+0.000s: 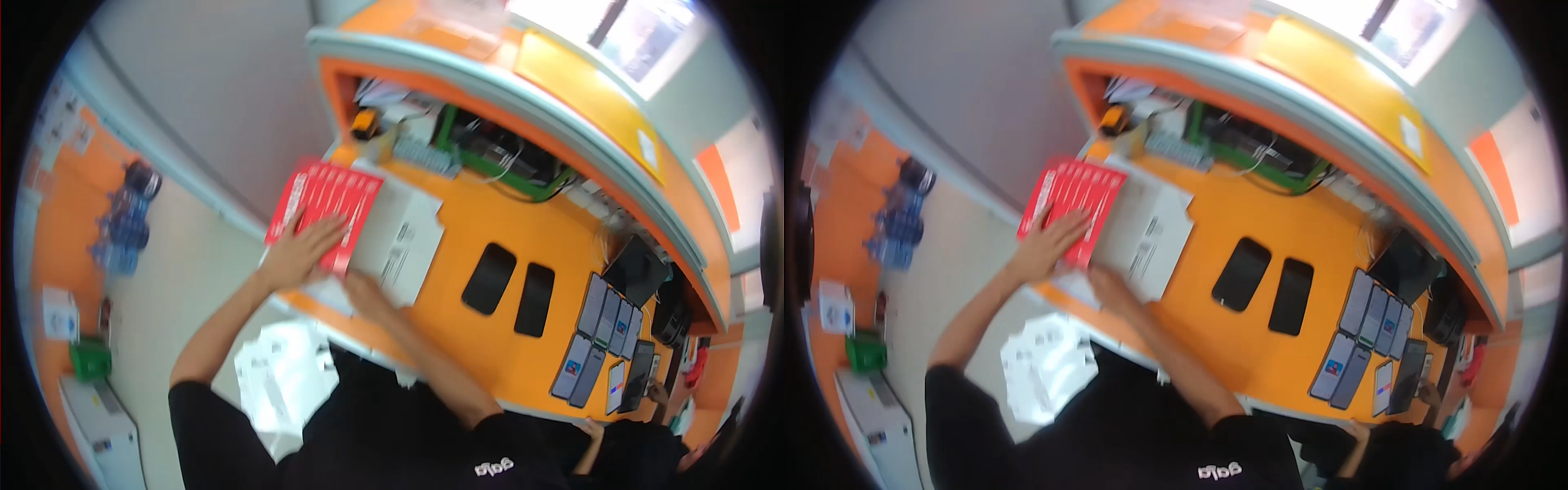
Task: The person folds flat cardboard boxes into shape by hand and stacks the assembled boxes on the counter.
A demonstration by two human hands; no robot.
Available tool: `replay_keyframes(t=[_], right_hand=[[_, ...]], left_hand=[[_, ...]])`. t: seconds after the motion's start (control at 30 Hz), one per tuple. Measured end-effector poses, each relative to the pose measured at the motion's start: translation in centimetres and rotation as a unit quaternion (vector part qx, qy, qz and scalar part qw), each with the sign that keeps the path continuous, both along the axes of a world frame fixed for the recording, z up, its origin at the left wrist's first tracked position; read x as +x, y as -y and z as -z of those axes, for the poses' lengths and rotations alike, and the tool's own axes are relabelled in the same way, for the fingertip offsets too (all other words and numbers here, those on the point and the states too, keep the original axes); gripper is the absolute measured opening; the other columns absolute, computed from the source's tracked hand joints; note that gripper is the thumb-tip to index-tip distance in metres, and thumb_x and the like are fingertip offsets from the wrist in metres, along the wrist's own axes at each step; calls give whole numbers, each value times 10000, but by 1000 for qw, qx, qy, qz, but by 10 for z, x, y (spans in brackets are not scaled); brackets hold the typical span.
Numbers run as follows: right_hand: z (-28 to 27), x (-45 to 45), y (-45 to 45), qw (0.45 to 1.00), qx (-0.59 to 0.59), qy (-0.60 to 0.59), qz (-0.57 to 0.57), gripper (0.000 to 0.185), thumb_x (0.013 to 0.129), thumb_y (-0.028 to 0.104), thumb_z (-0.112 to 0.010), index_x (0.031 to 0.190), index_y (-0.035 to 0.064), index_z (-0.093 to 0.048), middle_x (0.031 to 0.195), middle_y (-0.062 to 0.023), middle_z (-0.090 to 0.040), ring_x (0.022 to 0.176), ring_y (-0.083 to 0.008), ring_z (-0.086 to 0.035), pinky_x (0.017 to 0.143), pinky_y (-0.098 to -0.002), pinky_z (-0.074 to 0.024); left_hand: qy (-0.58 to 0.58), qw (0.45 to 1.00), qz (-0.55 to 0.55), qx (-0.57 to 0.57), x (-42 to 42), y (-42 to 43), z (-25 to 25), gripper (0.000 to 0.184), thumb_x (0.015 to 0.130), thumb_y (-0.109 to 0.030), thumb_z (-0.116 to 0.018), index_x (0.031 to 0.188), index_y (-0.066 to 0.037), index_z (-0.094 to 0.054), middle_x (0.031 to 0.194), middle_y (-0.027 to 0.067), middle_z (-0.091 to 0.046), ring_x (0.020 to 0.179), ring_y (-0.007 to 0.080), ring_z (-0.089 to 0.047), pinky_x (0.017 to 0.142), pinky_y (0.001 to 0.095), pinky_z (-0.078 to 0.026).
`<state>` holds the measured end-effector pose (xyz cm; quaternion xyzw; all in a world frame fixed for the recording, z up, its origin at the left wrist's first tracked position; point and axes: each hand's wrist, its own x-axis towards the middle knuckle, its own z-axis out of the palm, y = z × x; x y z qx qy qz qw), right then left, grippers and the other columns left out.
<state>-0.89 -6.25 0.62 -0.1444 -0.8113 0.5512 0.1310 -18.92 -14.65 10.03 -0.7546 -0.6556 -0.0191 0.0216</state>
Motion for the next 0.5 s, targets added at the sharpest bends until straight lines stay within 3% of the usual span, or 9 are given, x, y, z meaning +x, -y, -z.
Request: replay_keyframes(t=[0.03, 0.07, 0.1, 0.13, 0.17, 0.27, 0.37, 0.43, 0.5], right_hand=[[18, -1, 3, 1000, -15, -3, 26, 257, 971, 133, -441, 1128, -15, -581, 949, -242, -618, 885, -332, -597, 797, -407, -478], [13, 1, 4, 996, -84, 14, 33, 130, 930, 90, -511, 888, -24, -558, 796, -196, -582, 723, -322, -542, 698, -427, -455], [25, 6, -2, 999, 33, -7, 12, 141, 945, 92, -497, 991, -9, -584, 891, -199, -618, 778, -287, -559, 748, -419, -464], [3, 16, 0, 998, -47, -11, 32, 249, 958, 73, -475, 1179, 10, -571, 1080, -212, -634, 952, -269, -609, 869, -380, -471], [11, 26, 0, 994, 40, -93, 42, 357, 968, 62, -462, 1320, 3, -493, 1235, -205, -600, 1139, -283, -588, 983, -337, -427], [-23, 80, 5, 987, 120, -88, 62, 358, 944, 57, -498, 1293, -13, -527, 1258, -192, -591, 1181, -328, -563, 991, -363, -432], [-28, 138, 25, 985, 139, -55, 90, 307, 902, -9, -520, 1200, -11, -593, 1162, -179, -639, 1074, -314, -624, 905, -358, -481], [-26, 174, 46, 981, 150, -63, 106, 287, 884, -36, -528, 1155, -12, -619, 1114, -174, -658, 1028, -308, -646, 874, -354, -495], [-18, 210, 67, 980, 165, -44, 102, 268, 845, -75, -553, 1091, -13, -640, 1044, -170, -679, 974, -306, -666, 850, -350, -503]], left_hand=[[-23, 999, 4, 33, -2, 1, -2, 806, 853, -575, -529, 1477, -114, -310, 1534, 70, -303, 1423, 230, -270, 1160, 576, -56], [-45, 997, 3, 60, 1, 5, -1, 799, 866, -572, -514, 1483, -113, -297, 1534, 79, -301, 1429, 246, -255, 1159, 574, -43], [-6, 992, -62, 114, 9, 16, -5, 769, 875, -527, -533, 1475, -102, -305, 1525, 94, -312, 1424, 269, -259, 1157, 571, -55], [22, 977, -124, 174, 17, 31, -9, 740, 884, -482, -552, 1466, -92, -313, 1516, 109, -322, 1418, 293, -263, 1154, 567, -67], [21, 974, -153, 164, 25, 58, -3, 740, 884, -482, -552, 1466, -92, -313, 1516, 109, -322, 1418, 293, -263, 1154, 567, -67], [207, 786, -397, 426, 46, 125, 39, 542, 878, -203, -624, 1348, -9, -437, 1369, 180, -466, 1281, 344, -413, 1081, 460, -283], [291, 638, -609, 370, 87, 216, 163, 412, 897, -184, -610, 1227, 40, -503, 1194, 223, -544, 1144, 360, -505, 996, 430, -378], [251, 684, -654, 204, 135, 265, 241, 530, 869, -271, -652, 1258, 38, -467, 1202, 239, -535, 1142, 394, -505, 958, 480, -410], [314, 625, -715, 12, 183, 284, 269, 769, 789, -425, -711, 1336, 20, -404, 1290, 245, -481, 1209, 429, -451, 979, 530, -404]])
